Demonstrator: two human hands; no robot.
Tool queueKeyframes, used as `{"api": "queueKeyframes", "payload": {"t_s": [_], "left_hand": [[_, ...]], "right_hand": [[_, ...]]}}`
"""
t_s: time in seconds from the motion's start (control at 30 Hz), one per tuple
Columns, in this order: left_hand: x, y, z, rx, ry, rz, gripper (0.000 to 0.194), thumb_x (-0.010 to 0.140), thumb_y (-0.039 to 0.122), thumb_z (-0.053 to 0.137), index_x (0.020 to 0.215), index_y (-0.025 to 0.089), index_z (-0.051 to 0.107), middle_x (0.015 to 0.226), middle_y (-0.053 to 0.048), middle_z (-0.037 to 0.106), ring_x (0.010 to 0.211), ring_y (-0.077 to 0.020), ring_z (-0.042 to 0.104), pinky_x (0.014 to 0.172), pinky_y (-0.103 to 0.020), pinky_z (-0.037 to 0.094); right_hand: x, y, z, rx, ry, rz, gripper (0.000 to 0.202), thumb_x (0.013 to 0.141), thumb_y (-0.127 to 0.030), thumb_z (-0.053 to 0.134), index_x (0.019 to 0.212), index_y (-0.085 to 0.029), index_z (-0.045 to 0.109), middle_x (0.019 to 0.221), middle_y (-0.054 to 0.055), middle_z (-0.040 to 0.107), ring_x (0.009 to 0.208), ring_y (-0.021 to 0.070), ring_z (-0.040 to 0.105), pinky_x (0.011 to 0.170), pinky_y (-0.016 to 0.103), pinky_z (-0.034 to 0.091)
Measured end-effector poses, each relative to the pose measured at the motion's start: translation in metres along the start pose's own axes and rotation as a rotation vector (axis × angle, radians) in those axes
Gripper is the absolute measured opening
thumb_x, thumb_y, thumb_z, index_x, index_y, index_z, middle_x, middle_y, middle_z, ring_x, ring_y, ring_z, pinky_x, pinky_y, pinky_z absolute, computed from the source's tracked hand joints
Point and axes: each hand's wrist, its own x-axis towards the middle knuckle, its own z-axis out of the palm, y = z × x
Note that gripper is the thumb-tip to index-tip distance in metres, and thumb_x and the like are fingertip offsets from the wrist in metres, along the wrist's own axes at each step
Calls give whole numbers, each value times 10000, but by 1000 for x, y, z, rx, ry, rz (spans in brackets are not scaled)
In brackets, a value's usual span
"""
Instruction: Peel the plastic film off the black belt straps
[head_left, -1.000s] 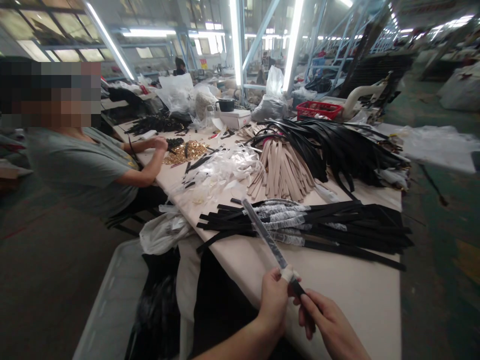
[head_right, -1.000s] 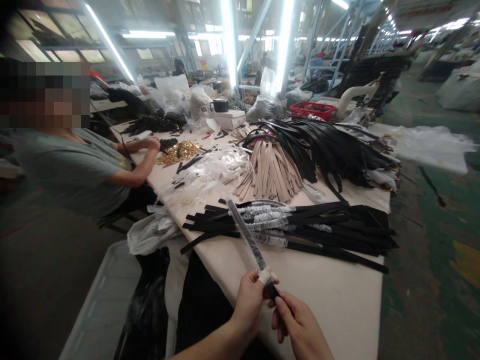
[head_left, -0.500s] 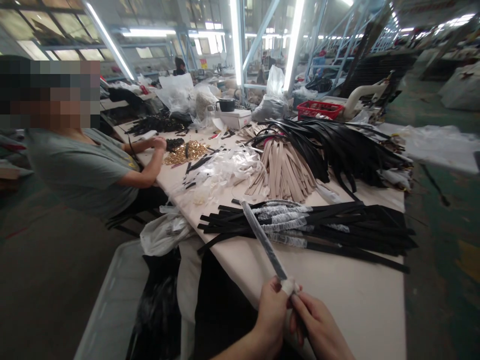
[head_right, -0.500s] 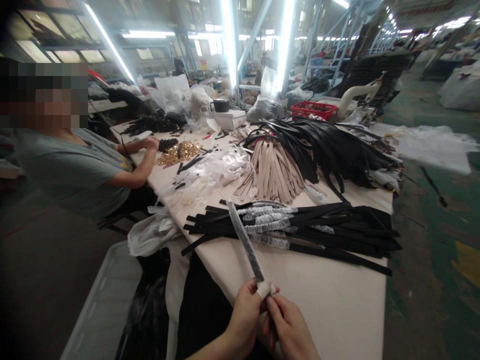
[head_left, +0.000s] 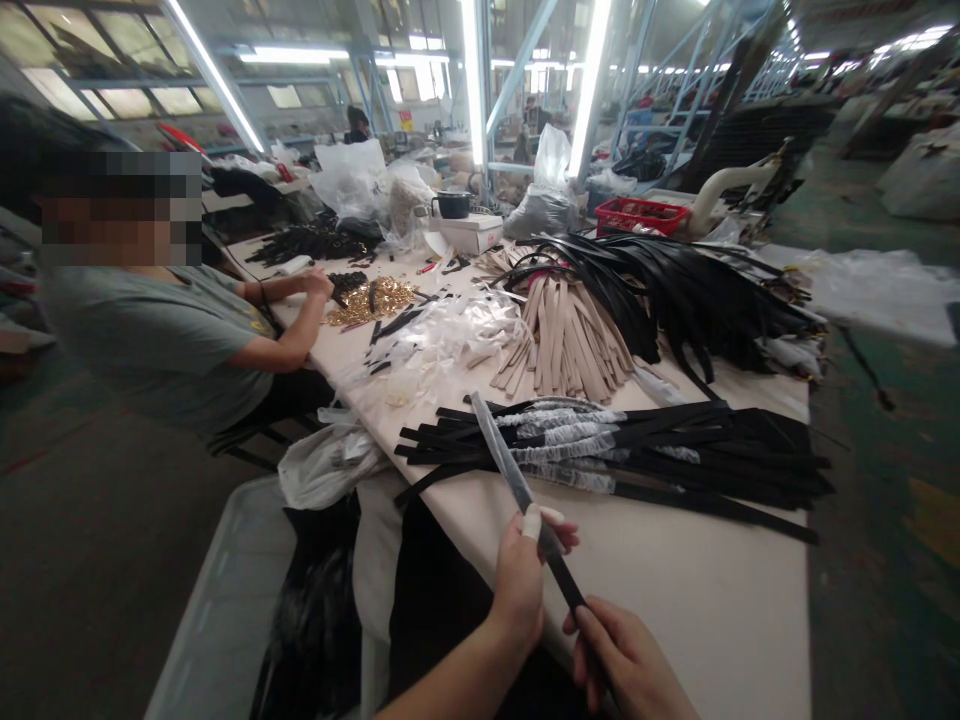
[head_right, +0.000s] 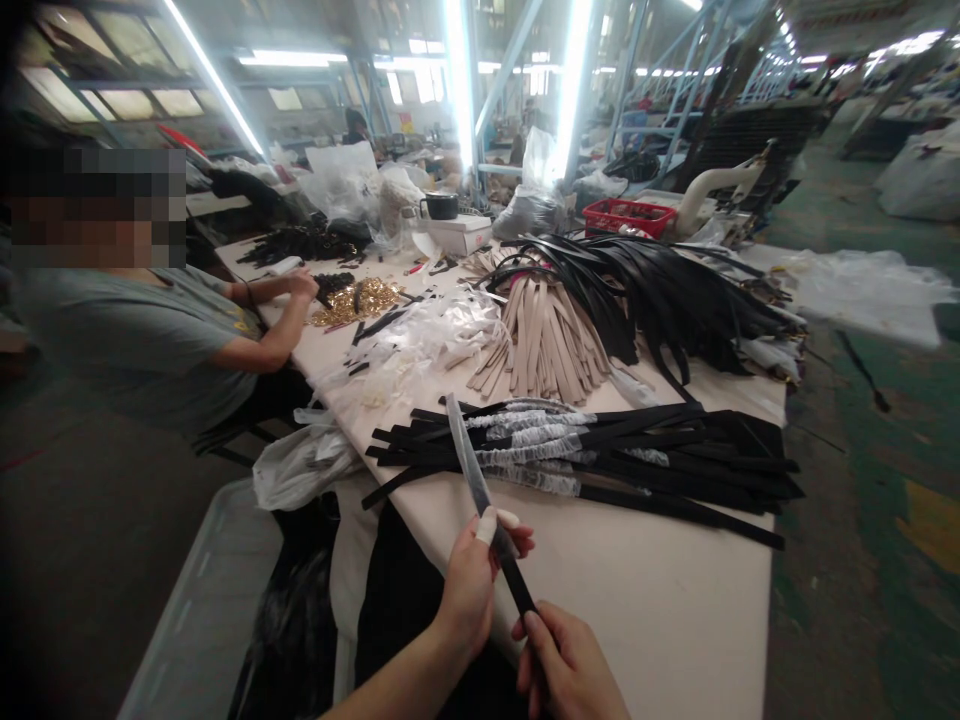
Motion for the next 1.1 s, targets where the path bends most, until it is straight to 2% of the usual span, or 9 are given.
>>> {"api": "queueKeyframes", "payload": {"t_s": [0.17,0.33,0.47,0.6,0.67,0.83,0.97,1.03,1.1], "left_hand": [[-7,-10,-4,24,-25,-127,397,820,561,634,838,164,636,840,-112,733,739,-229,682,657,-312,499],[-11,-16,-8,14,4,17,401,872,535,592,904,142,662,869,-113,731,801,-224,689,764,-323,508],[-10,-21,-10,28,-58,-159,427,808,548,664,898,130,673,665,-61,674,585,-184,632,553,-266,452],[10,1,-7,-123,-49,-107,463,837,528,619,1097,147,635,943,-123,730,782,-225,685,674,-307,498],[13,0,-4,-106,-14,-69,423,854,520,587,1050,148,629,997,-135,727,799,-233,687,725,-343,506],[-8,-33,-10,-28,15,-147,360,817,520,618,825,160,636,814,-97,722,761,-240,669,687,-323,492],[17,1,-15,-119,29,-110,484,831,561,581,1079,148,629,901,-116,734,762,-243,691,706,-349,511],[30,17,-13,-119,68,-37,460,837,535,584,1071,141,615,928,-123,730,742,-224,693,716,-349,514],[26,13,-10,-87,107,-27,410,838,509,586,1023,144,612,909,-116,727,721,-215,688,692,-338,513]], "right_hand": [[0,1,0,-91,99,-98,549,913,-680,435,792,-168,591,596,27,643,484,144,602,479,227,436],[-2,-3,-3,-31,-13,17,607,877,-748,406,873,-168,587,574,12,634,395,123,547,393,206,358],[0,-8,-5,-70,63,-76,564,900,-704,427,769,-179,583,586,19,634,440,123,555,434,212,406],[2,-2,0,-28,43,8,572,908,-713,397,897,-174,588,522,-17,598,367,112,495,379,200,339],[3,1,5,-61,78,25,590,919,-712,367,908,-169,596,502,-19,583,350,114,469,363,204,307],[6,-4,10,-244,218,-168,588,931,-674,404,723,-169,621,713,67,675,747,206,647,693,258,494],[4,0,15,-204,132,-49,628,926,-721,333,794,-176,616,503,4,577,430,138,505,440,226,374],[5,1,18,-167,115,2,641,914,-743,323,838,-175,610,464,-14,553,353,114,434,374,212,293],[5,-1,20,-155,137,-2,645,915,-744,319,832,-173,607,464,-12,555,349,113,436,368,210,289]]}}
